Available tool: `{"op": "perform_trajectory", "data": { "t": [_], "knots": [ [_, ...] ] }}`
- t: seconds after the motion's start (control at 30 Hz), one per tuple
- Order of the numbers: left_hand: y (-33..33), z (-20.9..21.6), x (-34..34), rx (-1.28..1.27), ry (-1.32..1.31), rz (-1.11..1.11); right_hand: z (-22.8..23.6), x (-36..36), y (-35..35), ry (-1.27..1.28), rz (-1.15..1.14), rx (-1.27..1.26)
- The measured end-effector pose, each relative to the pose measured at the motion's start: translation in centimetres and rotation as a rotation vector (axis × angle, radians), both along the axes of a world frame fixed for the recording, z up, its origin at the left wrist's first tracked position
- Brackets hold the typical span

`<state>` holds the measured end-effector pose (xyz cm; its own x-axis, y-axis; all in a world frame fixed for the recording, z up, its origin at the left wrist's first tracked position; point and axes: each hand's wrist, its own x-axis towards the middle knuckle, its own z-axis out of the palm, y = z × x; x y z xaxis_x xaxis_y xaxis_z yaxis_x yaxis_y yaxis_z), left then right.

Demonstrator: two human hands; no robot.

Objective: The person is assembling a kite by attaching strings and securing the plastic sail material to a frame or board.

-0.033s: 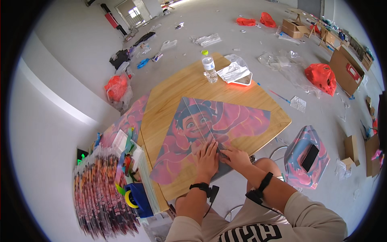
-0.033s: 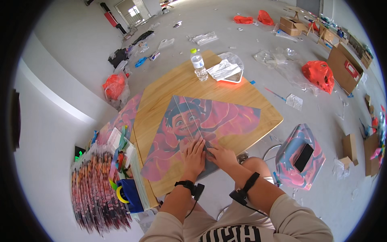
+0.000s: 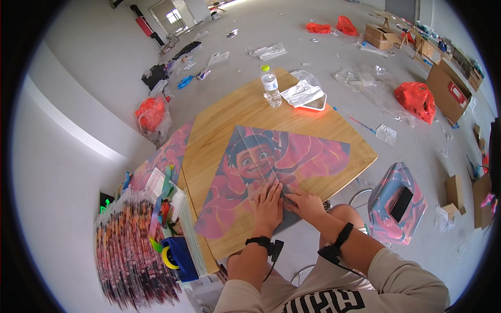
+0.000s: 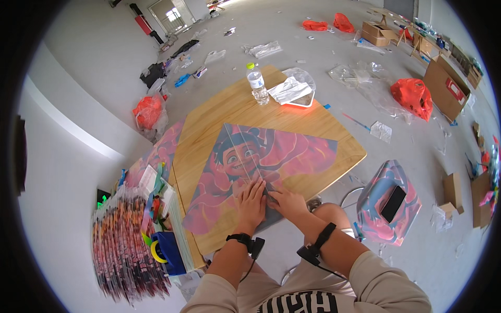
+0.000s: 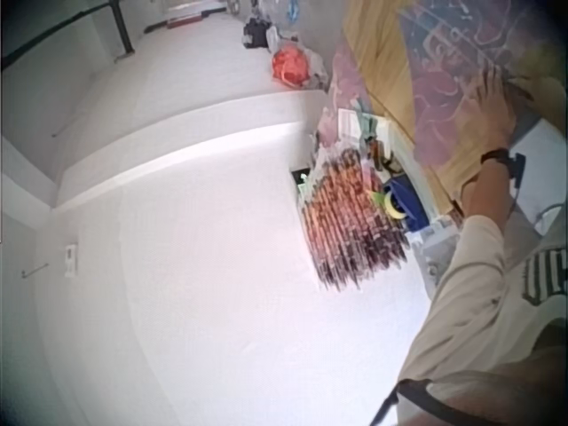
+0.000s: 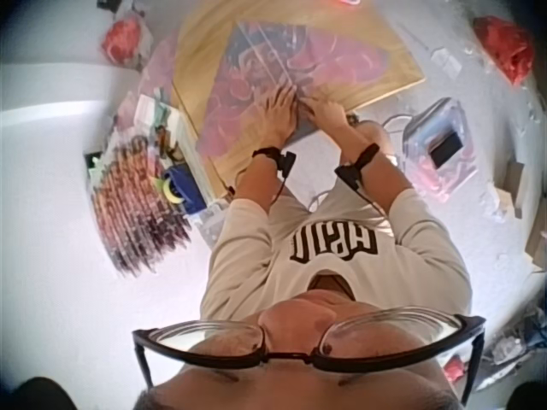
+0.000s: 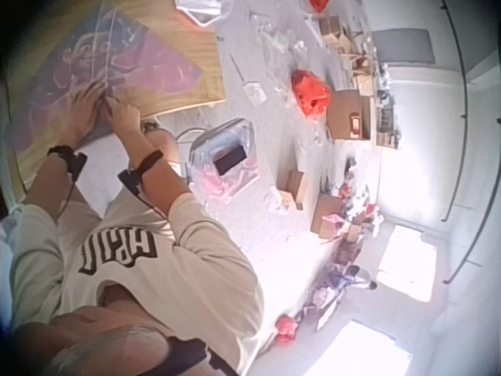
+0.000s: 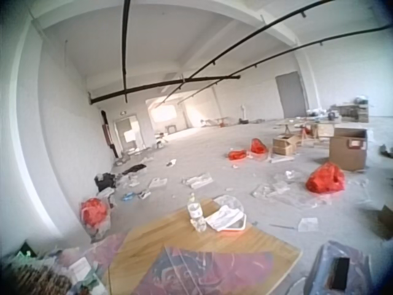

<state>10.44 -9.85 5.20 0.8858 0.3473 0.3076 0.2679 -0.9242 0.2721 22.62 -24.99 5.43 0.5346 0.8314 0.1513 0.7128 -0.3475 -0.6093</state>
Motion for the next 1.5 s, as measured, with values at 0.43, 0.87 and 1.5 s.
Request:
{"op": "perform_trajectory", "data": {
  "t": [0.43, 0.87, 1.5],
  "knots": [
    [0.1, -0.4, 0.0, -0.005, -0.013, 0.011, 0.2, -0.1, 0.1, 0.018, -0.014, 0.001],
    [0.6, -0.6, -1.1, -0.118, -0.063, 0.045, 0.6, -0.5, -0.1, 0.054, -0.016, -0.011],
    [0.3, -0.6, -0.2, -0.059, -0.008, -0.009, -0.4, -0.6, -0.1, -0.009, -0.038, 0.059]
  ]
}}
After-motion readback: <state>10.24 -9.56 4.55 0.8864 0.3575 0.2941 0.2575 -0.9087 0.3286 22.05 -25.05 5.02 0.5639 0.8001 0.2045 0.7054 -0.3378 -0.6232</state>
